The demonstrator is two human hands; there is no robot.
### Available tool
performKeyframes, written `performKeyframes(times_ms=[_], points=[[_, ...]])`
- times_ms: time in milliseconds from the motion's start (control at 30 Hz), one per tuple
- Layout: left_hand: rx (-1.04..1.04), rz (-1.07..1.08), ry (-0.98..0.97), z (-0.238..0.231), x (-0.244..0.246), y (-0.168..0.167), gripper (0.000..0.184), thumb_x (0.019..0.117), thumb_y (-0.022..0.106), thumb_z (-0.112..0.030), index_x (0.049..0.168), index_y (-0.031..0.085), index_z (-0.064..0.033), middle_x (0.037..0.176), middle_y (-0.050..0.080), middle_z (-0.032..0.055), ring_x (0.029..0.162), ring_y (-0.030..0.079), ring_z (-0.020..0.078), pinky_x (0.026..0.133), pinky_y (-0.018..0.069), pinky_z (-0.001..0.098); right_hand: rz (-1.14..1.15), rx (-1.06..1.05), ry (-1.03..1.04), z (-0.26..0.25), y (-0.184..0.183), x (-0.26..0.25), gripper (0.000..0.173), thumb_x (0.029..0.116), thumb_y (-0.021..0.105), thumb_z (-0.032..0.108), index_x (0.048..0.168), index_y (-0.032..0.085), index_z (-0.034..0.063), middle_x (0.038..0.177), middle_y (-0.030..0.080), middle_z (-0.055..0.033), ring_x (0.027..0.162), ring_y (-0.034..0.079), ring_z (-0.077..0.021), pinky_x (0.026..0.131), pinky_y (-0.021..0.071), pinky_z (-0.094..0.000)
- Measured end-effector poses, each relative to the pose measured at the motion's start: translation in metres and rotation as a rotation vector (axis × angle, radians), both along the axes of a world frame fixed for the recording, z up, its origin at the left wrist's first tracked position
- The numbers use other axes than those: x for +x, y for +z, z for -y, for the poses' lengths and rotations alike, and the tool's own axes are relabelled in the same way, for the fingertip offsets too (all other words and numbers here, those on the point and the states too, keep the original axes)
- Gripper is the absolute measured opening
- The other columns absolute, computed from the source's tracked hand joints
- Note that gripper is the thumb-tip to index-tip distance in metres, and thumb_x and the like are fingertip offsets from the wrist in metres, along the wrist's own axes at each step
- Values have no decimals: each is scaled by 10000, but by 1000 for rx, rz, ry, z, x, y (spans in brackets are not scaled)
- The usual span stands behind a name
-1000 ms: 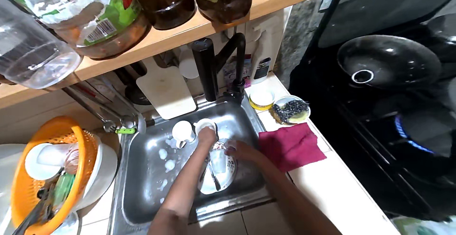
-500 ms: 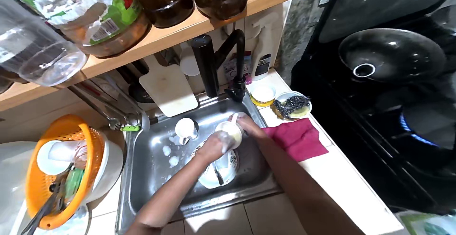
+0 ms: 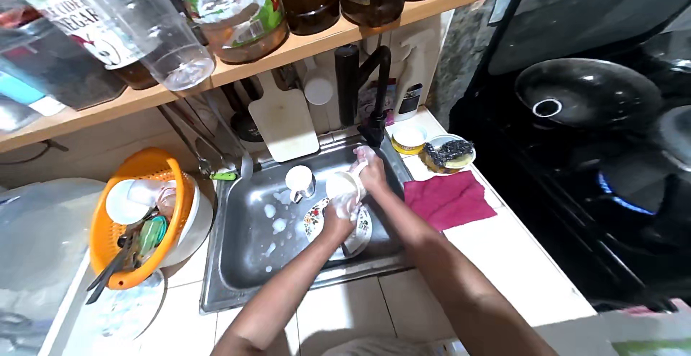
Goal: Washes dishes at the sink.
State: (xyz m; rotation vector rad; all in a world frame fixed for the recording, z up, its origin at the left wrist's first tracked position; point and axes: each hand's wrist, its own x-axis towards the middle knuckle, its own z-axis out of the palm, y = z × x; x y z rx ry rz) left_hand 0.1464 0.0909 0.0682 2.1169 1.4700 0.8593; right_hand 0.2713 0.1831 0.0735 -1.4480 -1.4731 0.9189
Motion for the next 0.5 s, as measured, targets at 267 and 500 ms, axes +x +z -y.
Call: performKeyframes(times_ms=[267, 500], points=[[-173, -718, -765, -28, -83, 48, 374, 1027, 528, -126, 1375, 616, -24, 1419, 593, 216, 1392, 497, 384, 1181, 352, 534, 83, -76, 433, -3, 3, -17, 295, 1031, 431, -18, 1223, 646, -81, 1261, 639, -265, 1211, 601, -345, 1072, 445, -511], [-309, -944, -515, -20, -61, 47, 293, 1024, 533, -89, 1262, 625, 55, 1323, 615, 269, 1286, 555, 444, 1075, 411, 628, 170, -11, 370, 23, 9, -66, 294, 1085, 448, 128, 1188, 674, -29, 1142, 688, -250, 1116, 653, -388, 991, 481, -607]])
